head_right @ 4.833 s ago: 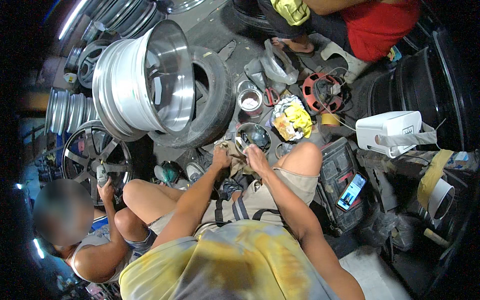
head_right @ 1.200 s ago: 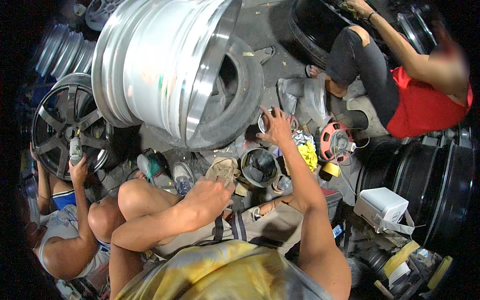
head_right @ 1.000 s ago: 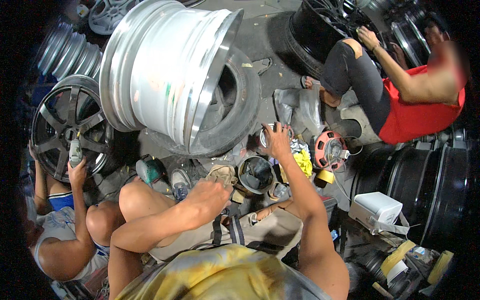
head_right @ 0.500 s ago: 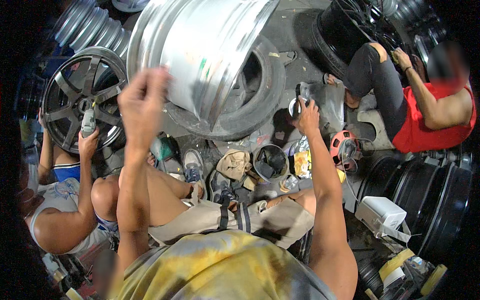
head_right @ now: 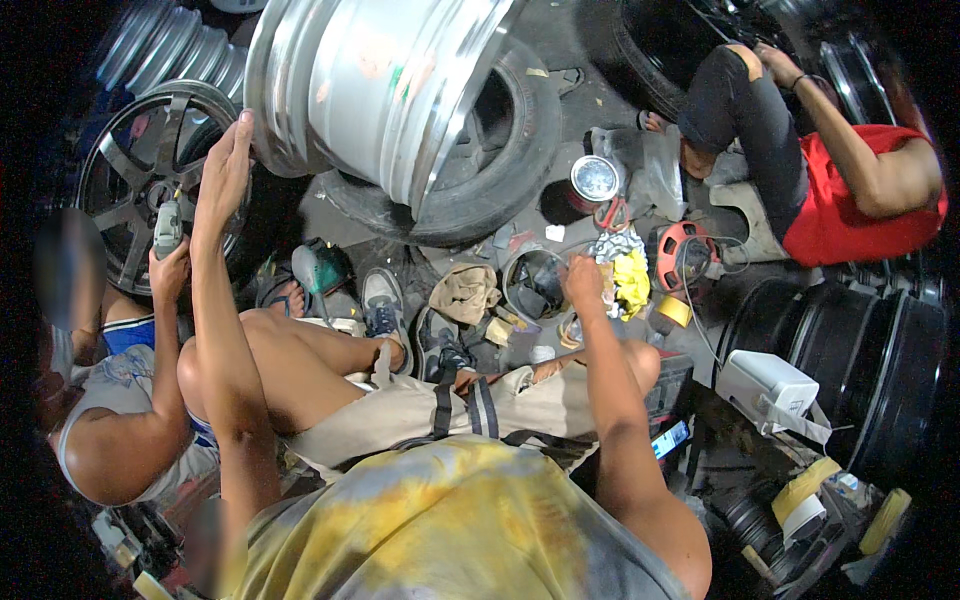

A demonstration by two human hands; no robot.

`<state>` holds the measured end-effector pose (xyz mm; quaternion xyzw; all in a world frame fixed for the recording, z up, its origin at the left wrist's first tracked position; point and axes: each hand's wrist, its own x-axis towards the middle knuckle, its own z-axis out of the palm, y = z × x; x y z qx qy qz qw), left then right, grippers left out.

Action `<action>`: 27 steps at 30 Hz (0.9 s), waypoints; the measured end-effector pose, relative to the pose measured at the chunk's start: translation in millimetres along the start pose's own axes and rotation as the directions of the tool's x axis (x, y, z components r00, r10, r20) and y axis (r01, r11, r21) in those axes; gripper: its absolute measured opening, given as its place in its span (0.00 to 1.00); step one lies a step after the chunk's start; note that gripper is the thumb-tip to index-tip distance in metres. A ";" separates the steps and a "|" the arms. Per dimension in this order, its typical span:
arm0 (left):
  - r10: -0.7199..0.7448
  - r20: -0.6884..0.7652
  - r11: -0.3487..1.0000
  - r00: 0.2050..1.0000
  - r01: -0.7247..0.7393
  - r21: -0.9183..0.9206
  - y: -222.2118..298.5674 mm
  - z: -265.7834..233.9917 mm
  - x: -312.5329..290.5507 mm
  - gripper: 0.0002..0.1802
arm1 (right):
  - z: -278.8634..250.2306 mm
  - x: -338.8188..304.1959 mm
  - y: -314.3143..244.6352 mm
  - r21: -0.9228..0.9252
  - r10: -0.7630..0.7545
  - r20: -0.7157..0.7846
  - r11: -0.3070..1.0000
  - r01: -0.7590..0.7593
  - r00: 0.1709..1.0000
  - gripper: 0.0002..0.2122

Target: The person applies a filler paste to a silver wheel rim using a putty knife, smoothing it over the surface. They then use a sanding block to smooth the rim's surface. The person also adjusts their head-mounted camera strap.

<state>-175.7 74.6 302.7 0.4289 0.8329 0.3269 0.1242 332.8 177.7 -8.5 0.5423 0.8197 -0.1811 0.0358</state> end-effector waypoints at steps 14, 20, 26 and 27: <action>0.061 -0.059 0.994 0.996 -0.066 -0.087 -22.8 7.2 3.1 0.33 | 4.4 80.4 97.1 0.038 -0.214 -0.197 0.973 0.226 0.957 0.14; 0.029 0.018 0.981 0.999 -0.025 -0.194 -32.9 11.2 7.4 0.35 | 20.4 72.2 75.4 0.147 0.119 -0.216 0.985 -0.088 0.969 0.14; 0.035 0.072 0.998 0.997 -0.031 -0.057 -9.3 3.4 -2.6 0.35 | -55.0 25.9 -53.0 0.371 -0.069 -0.419 0.897 0.241 0.905 0.13; 0.051 0.067 0.999 0.996 -0.051 0.004 1.5 4.3 -1.4 0.35 | -67.8 22.3 -80.5 0.475 -0.131 -0.330 0.833 0.284 0.935 0.14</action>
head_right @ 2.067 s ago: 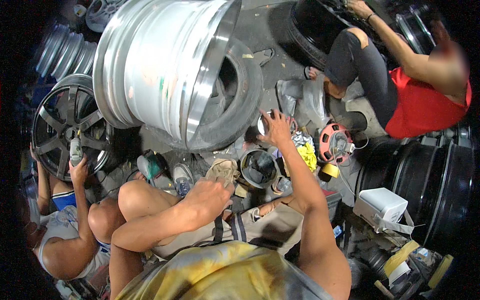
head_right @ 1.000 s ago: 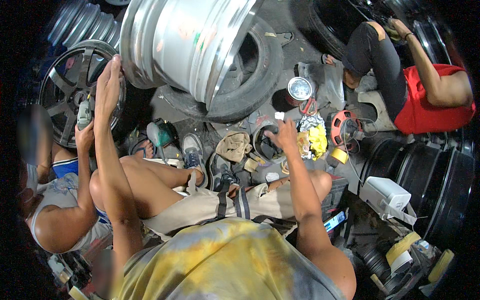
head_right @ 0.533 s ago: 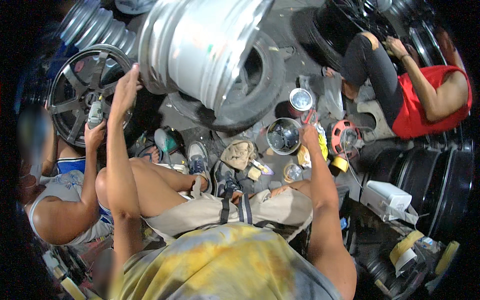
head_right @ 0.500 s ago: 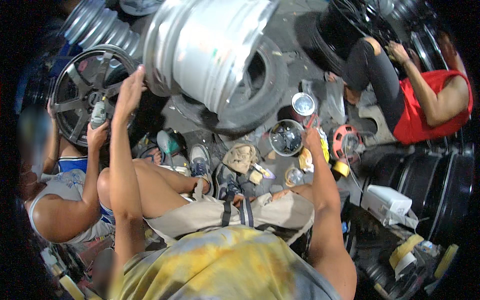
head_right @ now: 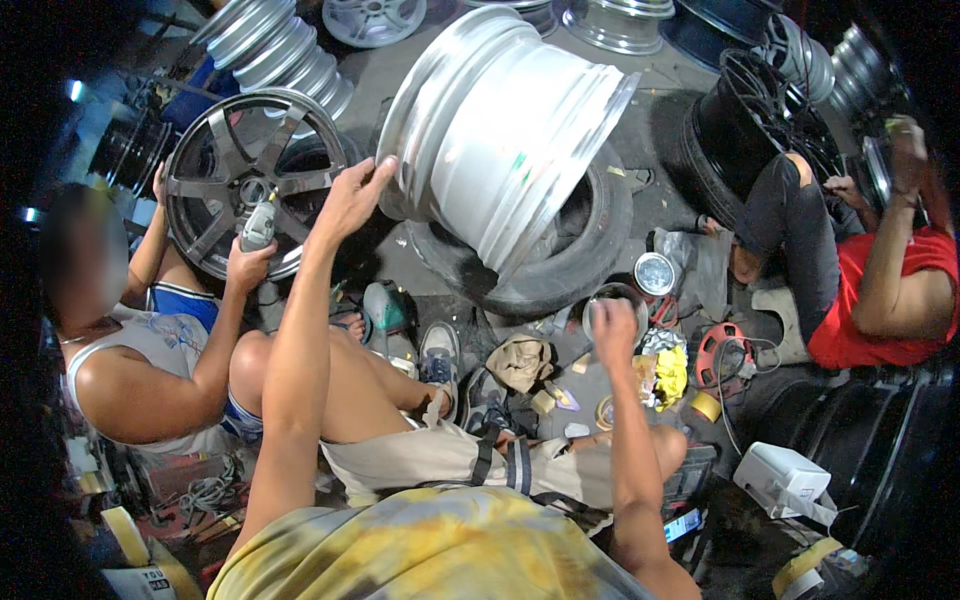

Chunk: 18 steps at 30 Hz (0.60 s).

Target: The person applies a filler paste to a silver wheel rim using a putty knife, smoothing it over the surface. They then use a sanding block to smooth the rim's surface. The person also adjusts their head-mounted camera strap.

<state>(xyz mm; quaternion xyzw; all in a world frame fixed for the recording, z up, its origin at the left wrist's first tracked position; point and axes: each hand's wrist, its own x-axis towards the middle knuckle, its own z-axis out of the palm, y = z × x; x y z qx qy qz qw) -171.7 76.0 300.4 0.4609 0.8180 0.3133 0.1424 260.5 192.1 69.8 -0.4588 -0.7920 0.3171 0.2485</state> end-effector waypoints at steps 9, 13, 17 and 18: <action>-0.039 -0.242 0.998 0.969 0.048 0.034 12.7 18.5 11.1 0.42 | 64.6 14.6 -176.6 0.125 -0.232 -0.244 0.955 0.268 0.942 0.17; -0.001 -0.198 0.995 0.980 0.022 0.100 5.5 10.4 11.0 0.41 | 69.6 14.2 -178.3 0.144 -0.221 -0.247 0.954 0.261 0.943 0.16; 0.041 -0.137 0.991 0.990 -0.023 0.133 -1.3 10.7 7.7 0.38 | 72.0 11.3 -179.8 0.113 -0.205 -0.251 0.965 0.239 0.946 0.14; 0.036 -0.131 0.993 0.991 -0.020 0.120 -4.7 11.7 6.4 0.37 | 74.7 10.4 -177.0 0.096 -0.205 -0.213 0.969 0.230 0.955 0.14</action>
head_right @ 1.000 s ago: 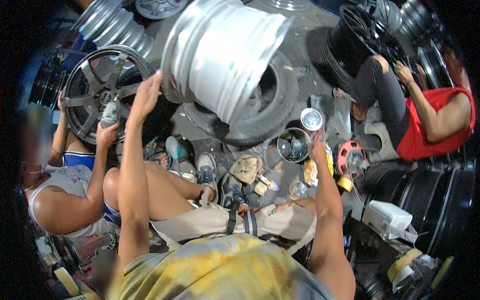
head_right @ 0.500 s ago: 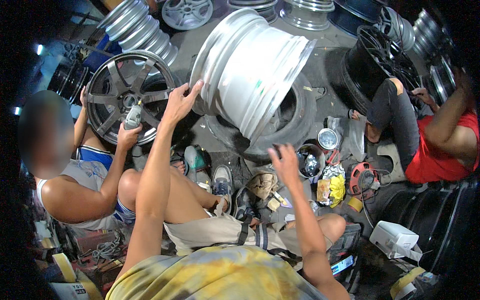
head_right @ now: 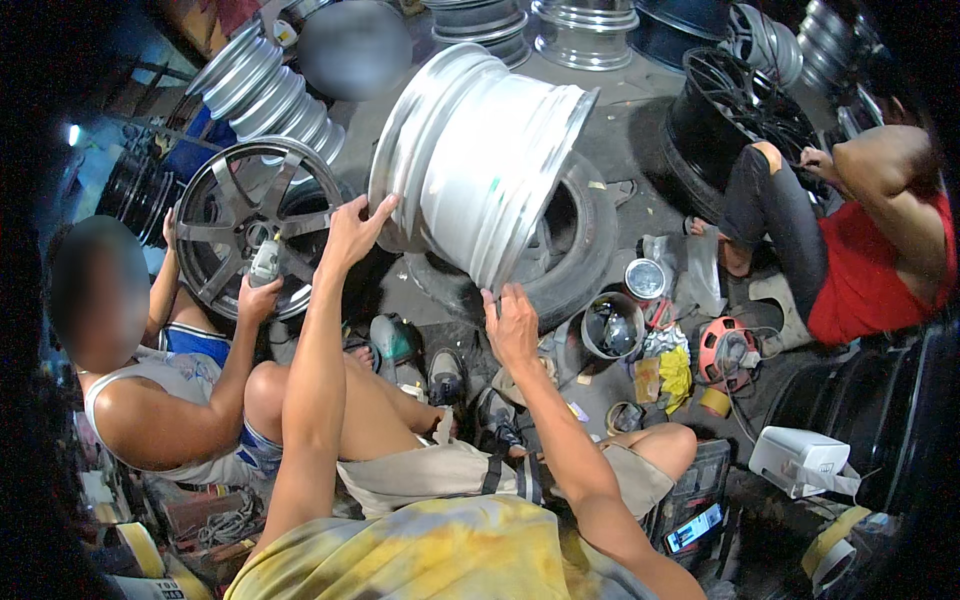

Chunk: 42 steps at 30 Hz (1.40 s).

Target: The person applies a filler paste to a silver wheel rim using a putty knife, smoothing it over the surface. They then use a sanding block to smooth the rim's surface. The person also adjusts their head-mounted camera strap.

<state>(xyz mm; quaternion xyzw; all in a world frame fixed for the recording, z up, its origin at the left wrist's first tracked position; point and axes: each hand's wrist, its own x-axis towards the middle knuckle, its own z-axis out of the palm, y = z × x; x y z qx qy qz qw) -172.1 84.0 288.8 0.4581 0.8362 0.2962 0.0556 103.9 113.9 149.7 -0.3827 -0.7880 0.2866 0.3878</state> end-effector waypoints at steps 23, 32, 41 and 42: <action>0.099 -0.087 0.983 0.991 -0.112 -0.149 131.5 27.1 -15.7 0.35 | -160.1 101.7 108.3 0.160 0.176 0.333 0.958 -0.239 0.926 0.22; 0.075 -0.172 0.992 0.982 -0.092 -0.090 135.8 23.6 6.2 0.33 | -163.2 65.2 154.6 0.400 0.339 0.508 0.722 -0.565 0.792 0.23; 0.164 -0.180 0.979 0.970 -0.182 -0.088 145.6 34.1 -7.0 0.31 | -49.4 -42.7 315.9 -0.583 0.140 0.208 0.812 0.008 0.968 0.09; 0.166 -0.202 0.978 0.965 -0.186 -0.089 141.1 34.3 -6.7 0.30 | -41.5 -53.0 327.4 -0.585 0.010 0.168 0.806 0.092 0.986 0.10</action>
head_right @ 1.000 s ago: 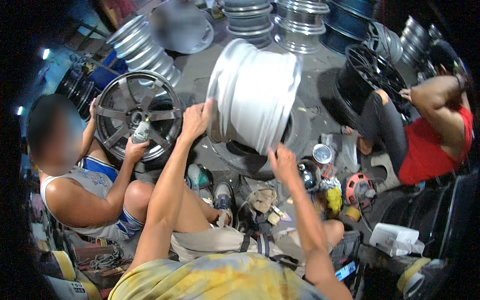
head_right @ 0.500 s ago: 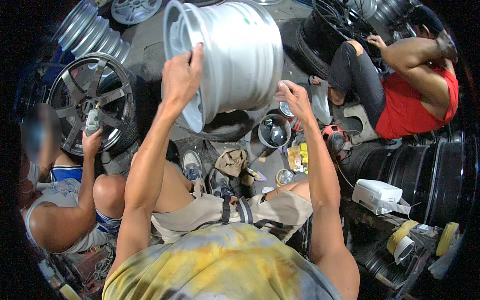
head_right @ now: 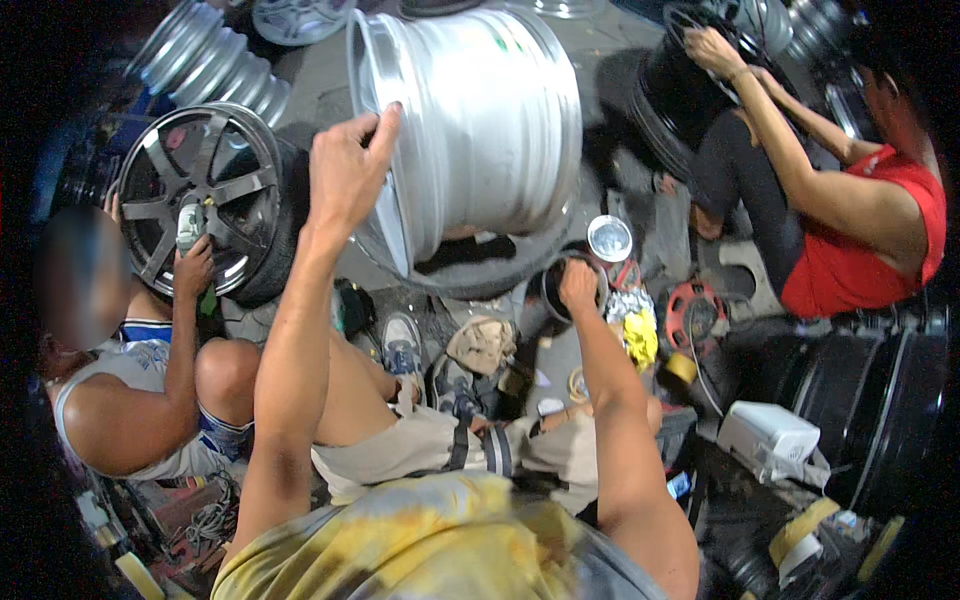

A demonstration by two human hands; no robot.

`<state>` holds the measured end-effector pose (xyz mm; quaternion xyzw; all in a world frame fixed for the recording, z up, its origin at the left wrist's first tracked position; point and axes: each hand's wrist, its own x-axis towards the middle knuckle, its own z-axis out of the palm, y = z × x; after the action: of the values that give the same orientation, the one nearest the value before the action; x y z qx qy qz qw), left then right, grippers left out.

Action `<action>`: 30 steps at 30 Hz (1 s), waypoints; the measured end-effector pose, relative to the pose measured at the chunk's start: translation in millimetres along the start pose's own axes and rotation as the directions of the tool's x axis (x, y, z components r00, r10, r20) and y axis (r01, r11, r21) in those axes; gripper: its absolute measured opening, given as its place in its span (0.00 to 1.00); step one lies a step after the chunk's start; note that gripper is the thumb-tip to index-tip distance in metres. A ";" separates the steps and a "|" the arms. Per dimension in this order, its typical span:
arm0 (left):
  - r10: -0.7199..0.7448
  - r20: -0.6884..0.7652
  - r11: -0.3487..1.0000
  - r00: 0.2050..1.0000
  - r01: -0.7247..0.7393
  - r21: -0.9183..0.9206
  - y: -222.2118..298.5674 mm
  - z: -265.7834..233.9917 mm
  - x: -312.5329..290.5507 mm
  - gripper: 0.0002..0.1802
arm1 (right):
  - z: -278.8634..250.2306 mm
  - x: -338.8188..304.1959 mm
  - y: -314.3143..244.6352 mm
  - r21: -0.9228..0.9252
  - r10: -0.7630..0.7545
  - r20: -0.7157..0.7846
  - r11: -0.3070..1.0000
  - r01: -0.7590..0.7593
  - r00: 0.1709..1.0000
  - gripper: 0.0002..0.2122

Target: The person applies a filler paste to a silver wheel rim using a putty knife, smoothing it over the surface. They then use a sanding block to smooth the rim's surface. The person also adjusts their head-mounted camera strap.

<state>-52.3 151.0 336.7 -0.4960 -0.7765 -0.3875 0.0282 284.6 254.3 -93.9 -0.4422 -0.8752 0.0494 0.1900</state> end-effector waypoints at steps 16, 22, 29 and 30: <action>-0.058 0.002 0.993 0.998 0.058 -0.102 9.2 -2.8 -9.6 0.30 | -76.1 -1.7 -30.5 0.425 0.304 0.102 0.847 -0.318 0.947 0.10; -0.035 -0.023 0.993 0.999 0.032 -0.112 7.1 -5.5 -11.3 0.30 | -67.7 3.8 -23.1 0.717 0.509 0.596 0.011 -0.697 0.621 0.11; -0.005 -0.043 0.980 0.999 -0.004 -0.198 0.6 -11.9 -16.9 0.27 | -74.7 -2.6 -20.6 0.739 0.560 0.640 -0.263 -0.620 0.526 0.13; 0.009 -0.051 0.979 0.999 -0.020 -0.205 -1.4 -14.8 -18.5 0.27 | -71.1 -3.1 -17.2 0.759 0.579 0.626 -0.298 -0.579 0.522 0.13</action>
<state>-49.1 127.6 338.3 -0.4921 -0.7279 -0.4775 -0.0010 300.0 235.7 -24.9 -0.5681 -0.2708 0.6825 0.3717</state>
